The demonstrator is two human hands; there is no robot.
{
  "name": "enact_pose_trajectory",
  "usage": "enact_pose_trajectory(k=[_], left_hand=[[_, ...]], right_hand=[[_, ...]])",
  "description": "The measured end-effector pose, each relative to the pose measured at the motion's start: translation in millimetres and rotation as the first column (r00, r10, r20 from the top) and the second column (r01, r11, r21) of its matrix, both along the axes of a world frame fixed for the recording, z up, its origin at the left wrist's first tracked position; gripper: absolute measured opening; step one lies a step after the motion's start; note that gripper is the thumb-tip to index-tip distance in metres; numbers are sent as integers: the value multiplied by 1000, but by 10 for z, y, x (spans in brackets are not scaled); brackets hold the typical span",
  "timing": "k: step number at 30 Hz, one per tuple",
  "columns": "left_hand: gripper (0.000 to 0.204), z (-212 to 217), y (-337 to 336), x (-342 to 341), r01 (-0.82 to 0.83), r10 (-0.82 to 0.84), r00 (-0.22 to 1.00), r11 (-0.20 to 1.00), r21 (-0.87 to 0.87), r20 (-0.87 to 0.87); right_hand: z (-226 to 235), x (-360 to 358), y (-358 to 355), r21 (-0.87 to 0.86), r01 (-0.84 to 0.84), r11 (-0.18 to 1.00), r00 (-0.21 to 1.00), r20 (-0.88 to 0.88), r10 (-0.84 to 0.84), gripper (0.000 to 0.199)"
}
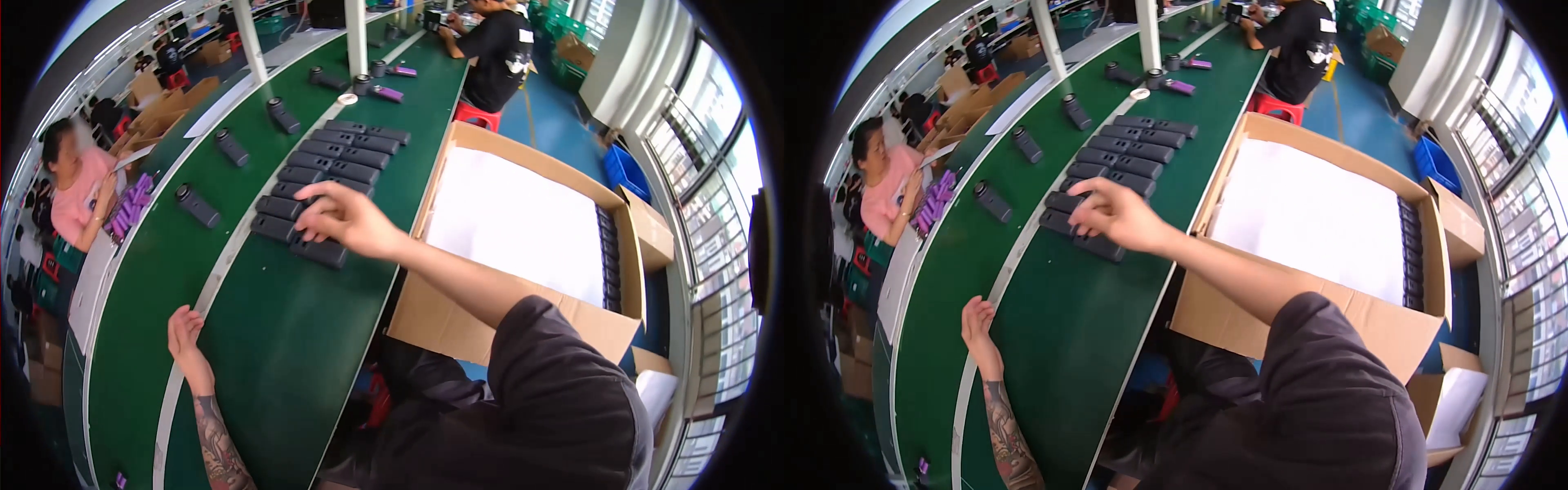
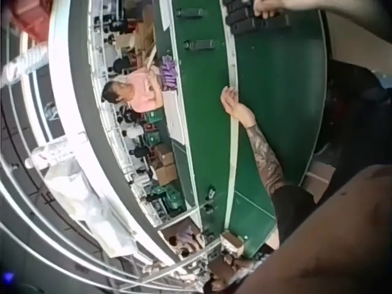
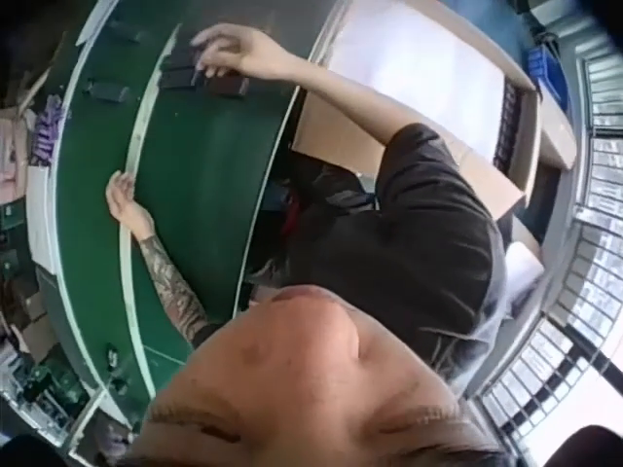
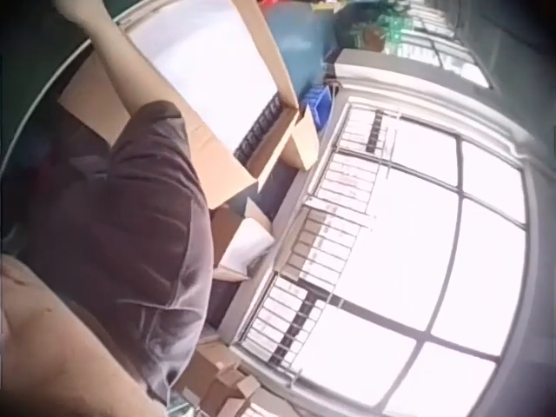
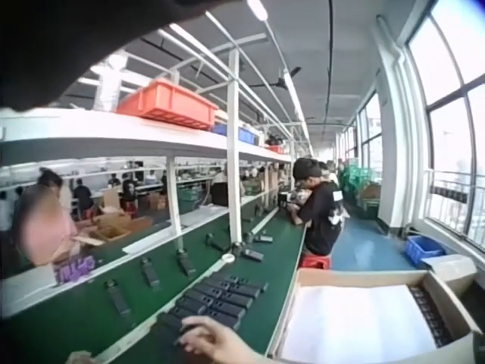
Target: Assemble electronic devices by inserting battery components into housings and packing them into boxes.
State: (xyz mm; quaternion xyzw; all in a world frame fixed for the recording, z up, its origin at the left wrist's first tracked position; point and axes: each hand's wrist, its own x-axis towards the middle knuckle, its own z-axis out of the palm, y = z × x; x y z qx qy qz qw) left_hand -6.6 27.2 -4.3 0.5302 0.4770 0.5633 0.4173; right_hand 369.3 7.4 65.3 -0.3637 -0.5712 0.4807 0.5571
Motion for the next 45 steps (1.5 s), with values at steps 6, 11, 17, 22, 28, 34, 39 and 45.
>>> enact_pose_trajectory(k=[6, 11, 17, 22, 28, 34, 39, 45], left_hand=[[33, 5, 44, -50, 8, -9, 997, 1000, -16, -72], [33, -114, 176, -52, 2, -5, 996, 1000, -27, -88], [36, -89, 131, -133, -78, 69, 979, 996, -39, -192], [38, -121, 168, -115, -125, 110, 964, 991, -47, -243], [41, -146, 173, -154, -154, 135, 947, 987, -46, -293], [42, -123, 162, -144, -146, 124, 936, 988, -43, -329], [42, -135, 172, -122, -137, 119, 937, 990, -34, -329], [43, -102, 162, -144, -133, 113, 934, 990, -38, -339]], right_hand=[[-95, 2584, -1300, 49, 760, 648, 552, 478, -683, 21], [-740, 4940, -2967, 407, 897, 173, -302, 849, -434, 25], [-1057, 5629, -3503, 396, 909, 129, -380, 915, -136, 39], [-1444, 6491, -3626, 417, 850, 323, -445, 895, 16, 41], [-1582, 6875, -3531, 384, 834, 396, -446, 892, 73, 40], [-1375, 6759, -3329, 290, 905, 312, -332, 939, 91, 41], [-1147, 6499, -3250, 225, 941, 251, -253, 964, 83, 42], [-978, 6146, -3226, 155, 971, 180, -171, 983, 73, 44]])
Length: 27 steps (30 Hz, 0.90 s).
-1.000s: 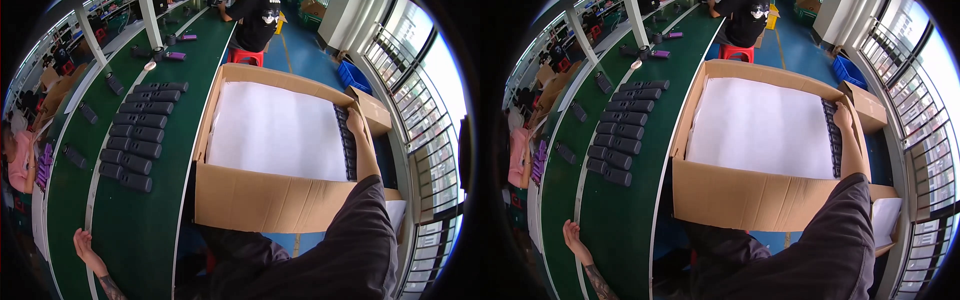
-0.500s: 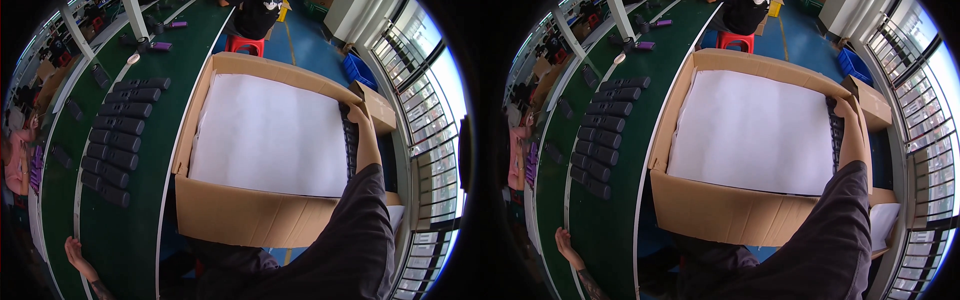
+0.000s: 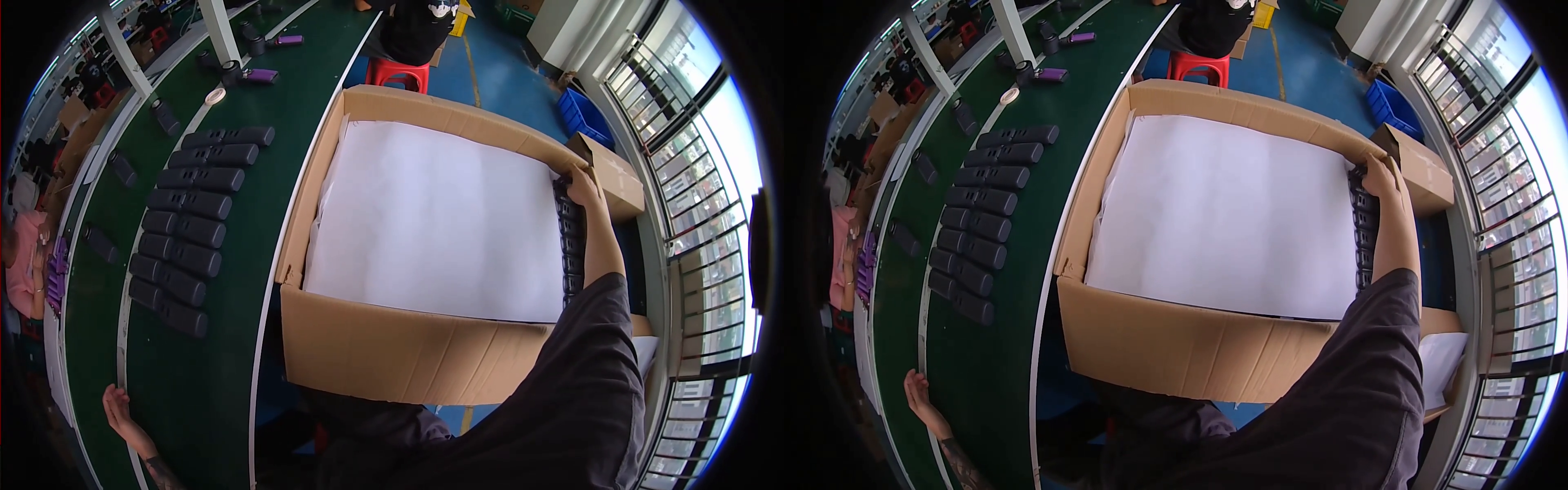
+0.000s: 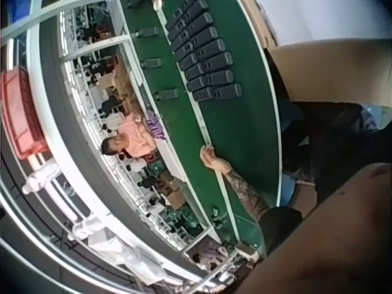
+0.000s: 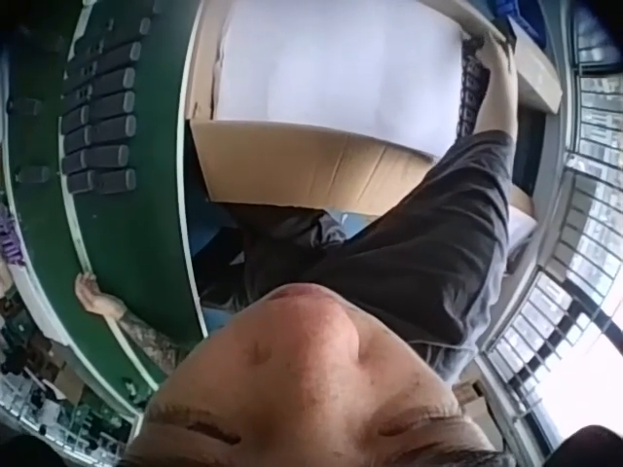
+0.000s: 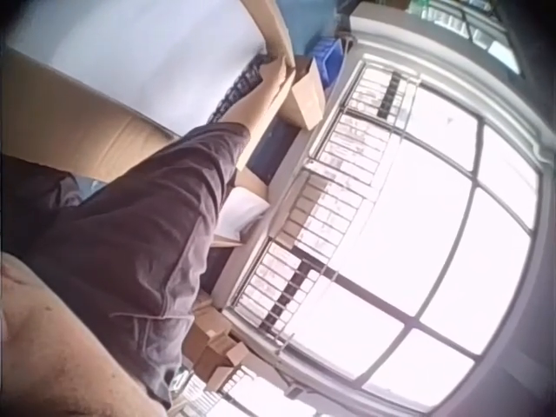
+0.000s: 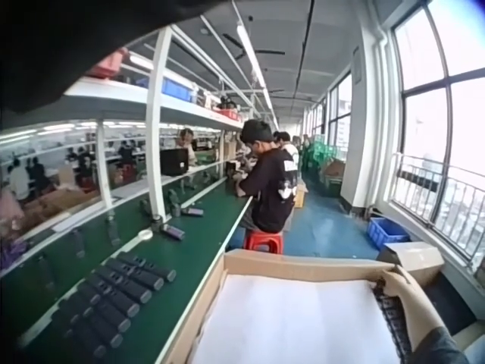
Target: Assemble electronic devices by inserting battery components into housings and packing them into boxes.
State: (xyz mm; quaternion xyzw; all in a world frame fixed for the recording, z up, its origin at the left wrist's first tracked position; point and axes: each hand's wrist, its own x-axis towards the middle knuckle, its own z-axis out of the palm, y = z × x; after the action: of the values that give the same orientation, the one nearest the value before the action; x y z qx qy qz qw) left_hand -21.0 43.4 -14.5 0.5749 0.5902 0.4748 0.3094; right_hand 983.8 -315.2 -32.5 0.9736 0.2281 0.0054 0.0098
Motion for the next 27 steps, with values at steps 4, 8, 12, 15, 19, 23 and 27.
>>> enact_pose_trajectory(k=[4, 8, 12, 15, 19, 23, 27], left_hand=[[43, -84, 44, 44, 16, -16, 1000, 1000, -9, -7], [43, 2, -20, -20, 4, -4, 999, 1000, 2, -34], [43, -34, -4, 42, 6, -6, 999, 1000, 13, -32], [43, -38, 4, 37, 10, -9, 999, 1000, 17, -34], [43, -33, 3, 32, 4, -4, 1000, 1000, 0, -17], [43, -6, -38, 8, -8, 8, 1000, 1000, 12, -6], [44, -65, 19, 23, 2, -2, 1000, 1000, -9, -7]], right_hand=[[-36, 486, -347, 214, -269, 939, 955, 182, 233, 48], [114, 212, -186, 143, -227, 963, 965, -103, 243, 51], [121, -54, -185, 33, -235, 971, 963, -131, 237, 52], [47, -145, -181, -50, -246, 968, 967, -76, 242, 54], [56, -89, -186, -29, -246, 969, 969, 2, 246, 58], [65, -17, -201, -3, -259, 966, 963, 82, 258, 63], [-1, 120, -325, -4, -257, 966, 956, 146, 255, 70]])
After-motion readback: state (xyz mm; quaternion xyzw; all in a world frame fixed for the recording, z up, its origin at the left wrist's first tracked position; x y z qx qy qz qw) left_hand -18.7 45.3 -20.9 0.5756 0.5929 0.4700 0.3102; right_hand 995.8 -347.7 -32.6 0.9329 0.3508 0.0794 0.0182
